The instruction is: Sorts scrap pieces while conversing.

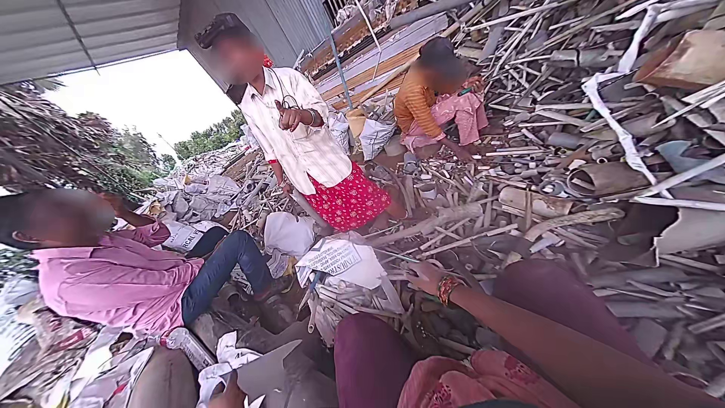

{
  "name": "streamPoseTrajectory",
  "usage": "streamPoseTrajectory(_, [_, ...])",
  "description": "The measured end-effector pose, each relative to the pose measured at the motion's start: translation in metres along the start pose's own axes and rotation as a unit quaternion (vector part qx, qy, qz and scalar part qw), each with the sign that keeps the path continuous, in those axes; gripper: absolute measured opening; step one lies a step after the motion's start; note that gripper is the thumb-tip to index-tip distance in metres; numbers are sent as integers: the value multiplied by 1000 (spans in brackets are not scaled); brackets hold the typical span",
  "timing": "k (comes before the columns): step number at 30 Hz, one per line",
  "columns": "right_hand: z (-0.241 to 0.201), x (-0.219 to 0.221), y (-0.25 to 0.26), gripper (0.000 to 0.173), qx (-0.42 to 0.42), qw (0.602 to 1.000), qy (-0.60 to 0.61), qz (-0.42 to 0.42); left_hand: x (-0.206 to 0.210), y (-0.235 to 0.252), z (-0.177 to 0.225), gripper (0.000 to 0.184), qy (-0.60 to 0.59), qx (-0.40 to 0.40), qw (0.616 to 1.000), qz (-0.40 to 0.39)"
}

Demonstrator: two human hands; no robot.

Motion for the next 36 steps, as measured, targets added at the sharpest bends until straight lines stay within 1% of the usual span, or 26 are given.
streamPoseTrajectory(2, [-4, -1, 0, 40, -2, 1000, -1, -4, 6, -7, 28, 38, 13, 51, 999, -13])
streamPoseTrajectory(5, [-5, 0, 3, 39, -6, 1000, 18, -5, 32, -22, 62, 36, -9, 137, 990, -42])
streamPoseTrajectory(7, [-6, 3, 3, 38, -8, 998, 56, 0, 46, -49, 89, 33, -18, 197, 979, -47])
streamPoseTrajectory(10, [-4, -2, 3, 37, 5, 994, 109, 30, 68, -98, 130, 34, -32, 291, 952, -92])
streamPoseTrajectory(13, [4, -6, 2, 39, 48, 979, 183, 69, 97, -142, 153, 25, -61, 429, 893, -120])
streamPoseTrajectory(15, [7, -6, -1, 38, 86, 959, 258, 74, 116, -171, 156, 19, -86, 507, 849, -123])
streamPoseTrajectory(17, [1, -12, -6, 44, 127, 932, 333, 72, 143, -193, 152, 14, -116, 602, 784, -97])
streamPoseTrajectory(19, [0, -14, -10, 55, 170, 898, 400, 77, 170, -212, 140, 16, -129, 689, 709, -75])
streamPoseTrajectory(20, [1, -16, -10, 56, 192, 878, 431, 78, 177, -221, 134, 18, -133, 715, 682, -83])
streamPoseTrajectory(21, [6, -16, -6, 53, 202, 870, 442, 79, 181, -229, 128, 18, -131, 729, 665, -98])
streamPoseTrajectory(22, [10, -16, -2, 48, 200, 868, 449, 73, 184, -234, 123, 18, -126, 735, 656, -116])
streamPoseTrajectory(24, [16, -14, 4, 29, 179, 870, 454, 71, 185, -238, 116, 17, -87, 733, 654, -164])
streamPoseTrajectory(25, [16, -14, 5, 20, 174, 869, 456, 78, 181, -238, 116, 19, -44, 717, 660, -219])
streamPoseTrajectory(26, [17, -14, 5, 17, 175, 870, 451, 91, 175, -236, 119, 25, 17, 686, 668, -289])
streamPoseTrajectory(27, [17, -16, 7, 19, 177, 874, 440, 106, 168, -232, 128, 33, 93, 645, 669, -356])
streamPoseTrajectory(28, [18, -19, 8, 25, 179, 878, 428, 119, 164, -227, 139, 43, 154, 608, 662, -410])
streamPoseTrajectory(29, [18, -22, 7, 32, 183, 881, 417, 126, 161, -220, 149, 54, 175, 586, 654, -445])
streamPoseTrajectory(30, [15, -26, 7, 36, 185, 883, 411, 131, 158, -211, 159, 61, 157, 575, 651, -470])
streamPoseTrajectory(32, [15, -28, 13, 37, 178, 888, 398, 147, 146, -195, 185, 70, 32, 562, 648, -514])
streamPoseTrajectory(34, [18, -28, 18, 38, 174, 884, 403, 160, 130, -190, 217, 83, -99, 532, 622, -565])
streamPoseTrajectory(36, [20, -28, 18, 40, 182, 878, 404, 178, 115, -195, 248, 103, -208, 495, 603, -590])
Point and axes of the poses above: each hand's wrist, its own y-axis towards the middle knuckle, its own x-axis out of the palm, z = x × y, the point moved 1 cm from there along y, towards the middle knuckle, and after that the axes turned 2 degrees about -x, right-handed, at the moved point
